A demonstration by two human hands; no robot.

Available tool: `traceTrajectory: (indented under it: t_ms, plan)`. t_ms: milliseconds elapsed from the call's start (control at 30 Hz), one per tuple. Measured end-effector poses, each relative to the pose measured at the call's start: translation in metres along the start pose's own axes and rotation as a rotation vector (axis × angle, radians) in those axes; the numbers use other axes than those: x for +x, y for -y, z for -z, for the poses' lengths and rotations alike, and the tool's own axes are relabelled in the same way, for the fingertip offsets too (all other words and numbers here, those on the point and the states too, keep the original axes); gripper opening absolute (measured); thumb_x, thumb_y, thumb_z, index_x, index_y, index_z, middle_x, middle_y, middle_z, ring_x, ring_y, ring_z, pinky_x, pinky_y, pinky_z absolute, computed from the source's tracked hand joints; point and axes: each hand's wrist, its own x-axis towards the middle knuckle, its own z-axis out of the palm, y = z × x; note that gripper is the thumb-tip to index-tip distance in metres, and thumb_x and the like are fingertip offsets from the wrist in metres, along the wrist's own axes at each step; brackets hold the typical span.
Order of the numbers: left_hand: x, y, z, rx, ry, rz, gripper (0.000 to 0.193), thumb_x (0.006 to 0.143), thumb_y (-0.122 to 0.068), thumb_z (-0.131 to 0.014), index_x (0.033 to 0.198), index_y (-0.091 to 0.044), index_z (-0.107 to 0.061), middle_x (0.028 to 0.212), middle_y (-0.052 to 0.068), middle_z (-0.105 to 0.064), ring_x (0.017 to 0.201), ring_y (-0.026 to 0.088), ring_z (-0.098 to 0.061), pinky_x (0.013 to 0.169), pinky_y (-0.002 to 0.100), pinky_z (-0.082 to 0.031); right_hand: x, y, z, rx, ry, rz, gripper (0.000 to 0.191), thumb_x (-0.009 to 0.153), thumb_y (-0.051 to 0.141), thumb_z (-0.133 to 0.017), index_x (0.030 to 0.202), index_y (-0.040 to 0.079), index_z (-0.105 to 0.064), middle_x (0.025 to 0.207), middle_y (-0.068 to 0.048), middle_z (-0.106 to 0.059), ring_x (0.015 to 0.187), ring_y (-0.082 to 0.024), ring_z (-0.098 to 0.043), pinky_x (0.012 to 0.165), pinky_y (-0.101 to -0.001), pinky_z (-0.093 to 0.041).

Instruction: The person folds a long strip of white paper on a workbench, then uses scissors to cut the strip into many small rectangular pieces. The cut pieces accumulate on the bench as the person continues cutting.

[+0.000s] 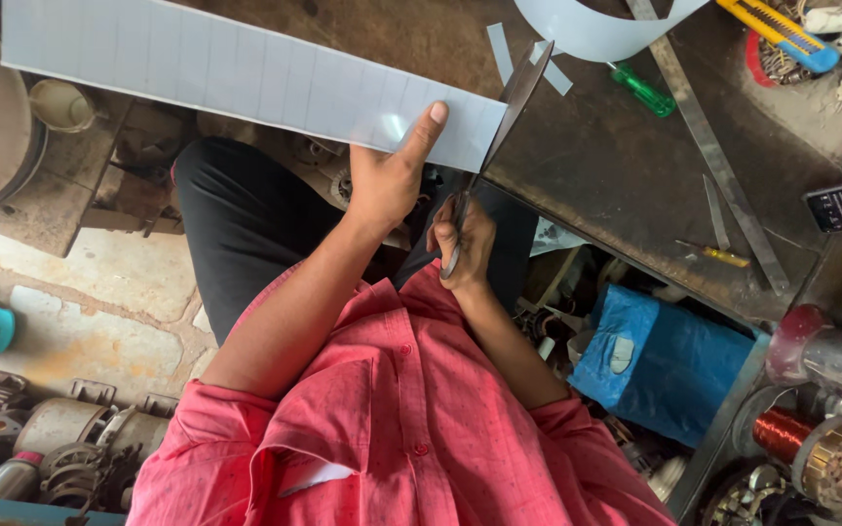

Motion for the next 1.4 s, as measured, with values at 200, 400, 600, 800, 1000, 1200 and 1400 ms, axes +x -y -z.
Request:
traceTrajectory:
  t_ms: [200, 400, 600, 800, 1000, 1200, 1400]
  plan:
    - [0.002, -0.010, 0.001, -0.009, -0.011, 0.000, 0.025, 0.099, -0.024, -0.075, 0.102, 0.000, -0.069, 0.094, 0.003, -0.070, 0.085, 0.012, -0.066, 0.077, 0.028, -0.055, 0.003, 0.009, -0.005, 0.014, 0.005, -0.049, 0.073, 0.088, 0.072, -0.068, 0.091, 0.001, -0.052, 0.073, -0.004, -0.053, 0.056, -0.013, -0.057, 0.051, -0.0262, -0.044]
    - [0.006, -0.031, 0.010, -0.090, -0.088, -0.096, 0.029, 0.102, -0.028, -0.074, 0.106, -0.001, -0.068, 0.100, 0.002, -0.067, 0.092, 0.011, -0.062, 0.084, 0.028, -0.053, 0.003, 0.032, -0.016, -0.040, 0.250, 0.112, 0.081, 0.087, 0.084, -0.057, 0.099, 0.005, -0.047, 0.087, -0.004, -0.051, 0.077, -0.016, -0.061, 0.067, -0.0297, -0.047]
    - [-0.004, -0.050, 0.008, -0.083, -0.051, -0.100, 0.028, 0.103, -0.029, -0.073, 0.108, -0.001, -0.069, 0.102, 0.002, -0.068, 0.094, 0.011, -0.063, 0.087, 0.027, -0.053, -0.004, 0.045, -0.024, -0.155, 0.291, 0.184, 0.081, 0.088, 0.085, -0.055, 0.098, 0.005, -0.047, 0.085, -0.006, -0.056, 0.074, -0.017, -0.064, 0.066, -0.0297, -0.049]
    - [-0.014, -0.064, 0.008, -0.085, 0.013, -0.125, 0.026, 0.104, -0.027, -0.073, 0.106, -0.001, -0.071, 0.098, 0.001, -0.070, 0.089, 0.011, -0.066, 0.082, 0.026, -0.055, -0.005, 0.045, -0.024, -0.129, 0.251, 0.178, 0.077, 0.088, 0.080, -0.063, 0.095, 0.004, -0.048, 0.081, -0.006, -0.055, 0.070, -0.016, -0.064, 0.062, -0.0282, -0.050]
    - [-0.015, -0.067, 0.007, -0.114, 0.025, -0.125, 0.024, 0.105, -0.025, -0.074, 0.106, -0.001, -0.071, 0.098, 0.002, -0.070, 0.088, 0.011, -0.066, 0.081, 0.026, -0.055, -0.007, 0.043, -0.024, -0.085, 0.242, 0.163, 0.075, 0.087, 0.077, -0.067, 0.094, 0.004, -0.049, 0.081, -0.005, -0.054, 0.069, -0.015, -0.063, 0.062, -0.0270, -0.050]
    - [-0.015, -0.068, 0.009, -0.101, 0.033, -0.122, 0.025, 0.104, -0.027, -0.074, 0.106, -0.002, -0.071, 0.098, 0.002, -0.070, 0.089, 0.011, -0.067, 0.081, 0.026, -0.056, -0.007, 0.041, -0.023, -0.115, 0.236, 0.187, 0.071, 0.090, 0.074, -0.067, 0.092, 0.005, -0.049, 0.078, -0.004, -0.055, 0.066, -0.014, -0.064, 0.061, -0.0260, -0.049]
    - [-0.015, -0.068, 0.009, -0.091, 0.051, -0.112, 0.025, 0.105, -0.027, -0.073, 0.105, -0.002, -0.072, 0.096, 0.001, -0.071, 0.087, 0.011, -0.067, 0.079, 0.026, -0.056, -0.010, 0.039, -0.024, -0.103, 0.210, 0.211, 0.067, 0.092, 0.069, -0.067, 0.090, 0.005, -0.049, 0.074, -0.003, -0.053, 0.062, -0.012, -0.060, 0.058, -0.0249, -0.046]
